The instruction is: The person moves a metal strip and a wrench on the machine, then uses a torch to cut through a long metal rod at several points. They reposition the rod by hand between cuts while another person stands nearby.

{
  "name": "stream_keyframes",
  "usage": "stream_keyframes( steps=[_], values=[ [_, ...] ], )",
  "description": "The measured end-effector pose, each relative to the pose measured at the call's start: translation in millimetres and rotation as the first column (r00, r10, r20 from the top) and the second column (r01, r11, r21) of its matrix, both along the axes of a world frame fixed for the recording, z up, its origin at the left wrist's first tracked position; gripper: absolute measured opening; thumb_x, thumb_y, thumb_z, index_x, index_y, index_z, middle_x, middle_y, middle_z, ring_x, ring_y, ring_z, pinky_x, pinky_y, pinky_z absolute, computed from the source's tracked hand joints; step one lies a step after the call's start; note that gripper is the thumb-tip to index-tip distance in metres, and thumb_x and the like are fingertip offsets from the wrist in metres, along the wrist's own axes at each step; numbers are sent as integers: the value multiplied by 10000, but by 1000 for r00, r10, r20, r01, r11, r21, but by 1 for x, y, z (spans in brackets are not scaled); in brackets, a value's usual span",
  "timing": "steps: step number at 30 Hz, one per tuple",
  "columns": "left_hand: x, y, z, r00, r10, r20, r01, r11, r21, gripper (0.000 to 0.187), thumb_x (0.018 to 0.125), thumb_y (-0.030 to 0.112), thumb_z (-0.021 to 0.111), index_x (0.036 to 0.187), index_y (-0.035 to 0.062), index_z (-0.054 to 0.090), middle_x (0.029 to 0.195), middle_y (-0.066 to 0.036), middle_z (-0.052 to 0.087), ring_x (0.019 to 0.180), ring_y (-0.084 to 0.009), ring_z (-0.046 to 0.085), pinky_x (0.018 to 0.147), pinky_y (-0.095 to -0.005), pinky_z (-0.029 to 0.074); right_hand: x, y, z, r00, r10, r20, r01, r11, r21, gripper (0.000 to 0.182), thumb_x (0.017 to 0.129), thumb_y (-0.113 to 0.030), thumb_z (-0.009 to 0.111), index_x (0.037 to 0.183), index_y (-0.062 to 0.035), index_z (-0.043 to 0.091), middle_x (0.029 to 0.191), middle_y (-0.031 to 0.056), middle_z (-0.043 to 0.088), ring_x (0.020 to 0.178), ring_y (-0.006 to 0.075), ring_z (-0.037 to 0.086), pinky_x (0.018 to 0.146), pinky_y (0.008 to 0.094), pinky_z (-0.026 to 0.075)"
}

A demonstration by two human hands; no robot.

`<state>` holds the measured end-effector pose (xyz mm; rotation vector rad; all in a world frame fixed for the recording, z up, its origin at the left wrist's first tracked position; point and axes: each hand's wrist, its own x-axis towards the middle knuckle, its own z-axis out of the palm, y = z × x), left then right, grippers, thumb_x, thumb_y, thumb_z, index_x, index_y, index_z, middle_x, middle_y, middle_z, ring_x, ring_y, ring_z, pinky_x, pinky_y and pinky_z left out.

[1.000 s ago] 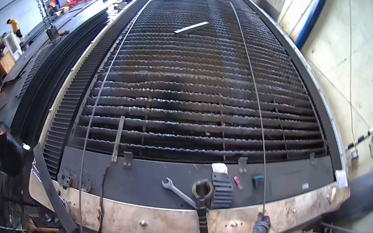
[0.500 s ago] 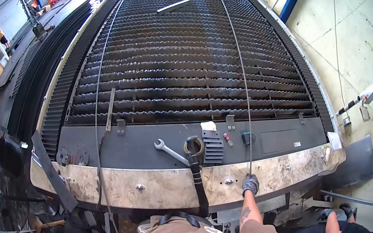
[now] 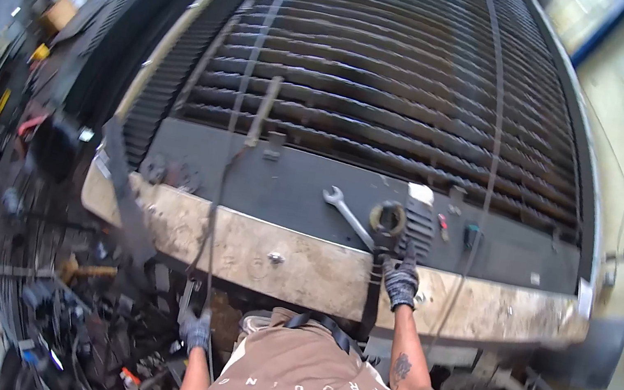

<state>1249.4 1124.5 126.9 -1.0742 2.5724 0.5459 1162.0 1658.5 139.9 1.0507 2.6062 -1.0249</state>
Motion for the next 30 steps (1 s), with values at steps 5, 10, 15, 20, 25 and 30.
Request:
stream_keyframes(
  steps=[5,10,15,20,25,30],
  values=[
    [-100,9,-13,915,-184,-358,131,977,-169,396,875,399,688,1062,53,734,1086,-215,720,1077,-394,665,939,-476,523,-43,-41,-52,986,123,-109,-105,982,157,939,866,-144,726,1647,-98,207,1635,257,327,1450,425,409,1176,427,382],
    [-200,24,-43,876,-283,-389,249,959,-137,520,913,448,658,1320,126,667,1235,-139,692,1215,-321,596,1014,-472,489,-24,-34,-50,882,157,-444,-71,976,204,783,913,-25,681,1615,-91,340,1552,166,493,1400,282,498,1164,346,382],
    [-289,40,-82,788,-435,-435,312,892,-327,470,959,472,596,1364,238,644,1394,-73,592,1274,-344,526,1001,-551,441,-97,-74,96,811,-15,-585,-130,970,-205,867,943,12,657,1667,-153,210,1425,98,575,1193,177,603,999,304,494],
    [-310,43,-115,827,-477,-298,311,830,-464,392,1008,405,503,1369,326,634,1294,-59,642,1204,-335,544,928,-558,443,-248,-111,223,493,755,-433,-400,639,658,819,927,-16,672,1631,-169,284,1280,115,629,911,152,670,763,278,558],
    [-315,42,-112,842,-421,-338,239,852,-466,343,972,358,551,1285,319,686,1293,-59,655,1188,-329,557,942,-574,447,-387,-237,289,673,394,-626,-612,772,-173,541,1013,-232,658,1518,-169,471,1159,80,696,843,141,684,716,274,569],
    [-311,43,-113,843,-399,-362,233,876,-423,356,922,337,609,1265,335,707,1326,-76,629,1198,-342,550,956,-610,444,-464,-286,96,607,710,-358,-714,684,147,469,1041,-228,601,1499,-215,498,1163,144,710,985,262,701,871,374,567]
  ],
)
